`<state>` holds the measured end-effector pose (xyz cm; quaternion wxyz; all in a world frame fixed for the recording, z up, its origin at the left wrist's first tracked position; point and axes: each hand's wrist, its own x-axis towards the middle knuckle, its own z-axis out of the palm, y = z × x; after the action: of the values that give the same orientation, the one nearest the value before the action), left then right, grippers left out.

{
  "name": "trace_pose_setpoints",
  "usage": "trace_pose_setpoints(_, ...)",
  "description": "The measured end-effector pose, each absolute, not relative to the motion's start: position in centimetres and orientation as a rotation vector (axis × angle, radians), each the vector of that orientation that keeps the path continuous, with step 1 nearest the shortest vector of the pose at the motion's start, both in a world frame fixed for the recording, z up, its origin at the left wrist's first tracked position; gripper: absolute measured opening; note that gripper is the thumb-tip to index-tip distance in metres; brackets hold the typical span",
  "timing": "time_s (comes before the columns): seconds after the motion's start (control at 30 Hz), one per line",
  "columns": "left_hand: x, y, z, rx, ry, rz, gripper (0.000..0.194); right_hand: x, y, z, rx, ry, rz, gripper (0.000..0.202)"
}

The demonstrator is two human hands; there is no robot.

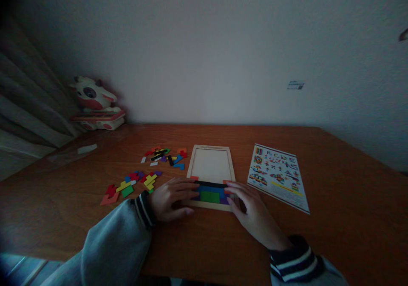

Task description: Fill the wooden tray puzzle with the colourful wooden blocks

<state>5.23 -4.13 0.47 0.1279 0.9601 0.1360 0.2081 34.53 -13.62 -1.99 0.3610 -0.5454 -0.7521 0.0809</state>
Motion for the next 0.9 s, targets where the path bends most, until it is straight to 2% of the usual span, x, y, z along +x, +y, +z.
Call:
trace_pose_setpoints(0.67, 5.40, -4.22, 0.67, 2.835, 0.426, 0.558, 0.040, 34.34, -13.84, -1.52, -1.407, -2.064, 0.070, 0.024)
trace_pose_setpoints(0.9, 5.39, -4.21, 0.51, 2.846, 0.425, 0.564, 0.041, 34.45, -13.83, -1.84, -1.356, -2.212, 0.037, 0.034)
